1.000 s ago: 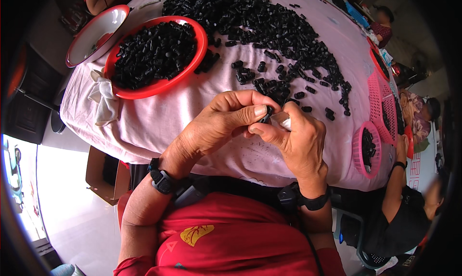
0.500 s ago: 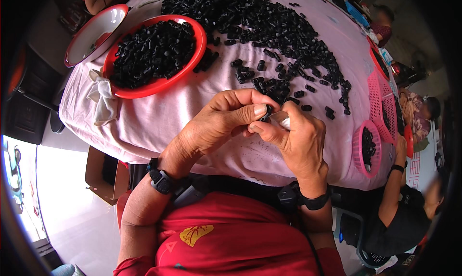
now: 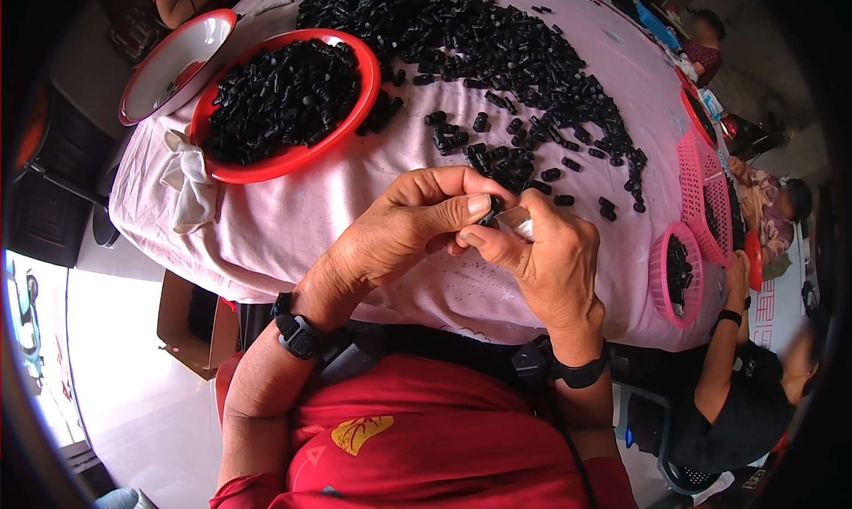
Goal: Assembling small black plastic shoe components by hand at a production table.
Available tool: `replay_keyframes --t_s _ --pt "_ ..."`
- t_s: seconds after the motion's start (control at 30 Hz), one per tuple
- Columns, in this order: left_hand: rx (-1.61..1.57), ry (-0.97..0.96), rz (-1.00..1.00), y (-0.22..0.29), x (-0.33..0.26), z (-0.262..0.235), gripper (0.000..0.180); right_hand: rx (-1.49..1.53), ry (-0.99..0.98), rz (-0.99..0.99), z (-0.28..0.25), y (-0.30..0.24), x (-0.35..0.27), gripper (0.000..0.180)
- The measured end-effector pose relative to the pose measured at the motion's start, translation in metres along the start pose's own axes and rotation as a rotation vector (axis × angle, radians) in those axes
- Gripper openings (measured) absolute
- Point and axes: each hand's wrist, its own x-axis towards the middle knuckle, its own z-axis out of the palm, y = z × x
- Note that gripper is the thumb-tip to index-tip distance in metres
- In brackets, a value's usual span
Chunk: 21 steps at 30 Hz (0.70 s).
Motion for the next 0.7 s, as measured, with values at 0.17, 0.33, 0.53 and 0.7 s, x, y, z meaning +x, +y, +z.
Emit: replay_keyframes --t_s 0.17,0.33,0.53,0.7 --pt "0.004 0.011 -0.007 -0.0024 0.0008 -0.0012 0.025 -0.012 -0.005 -0.003 0.0004 0.0010 -0.0003 0.055" --pt "0.001 0.001 -0.005 -0.0014 0.0009 -0.0001 0.025 0.001 -0.020 -0.009 -0.0004 0.0014 0.0003 0.054" --pt "-0.013 -0.005 0.009 -0.0012 0.0008 0.0002 0.026 0.039 -0.047 0.004 0.0055 0.0025 -0.0031 0.052" --pt "-0.072 -0.026 -0.011 -0.0010 -0.0002 0.0019 0.025 0.158 0.020 -0.008 0.0015 -0.0016 -0.0014 0.054"
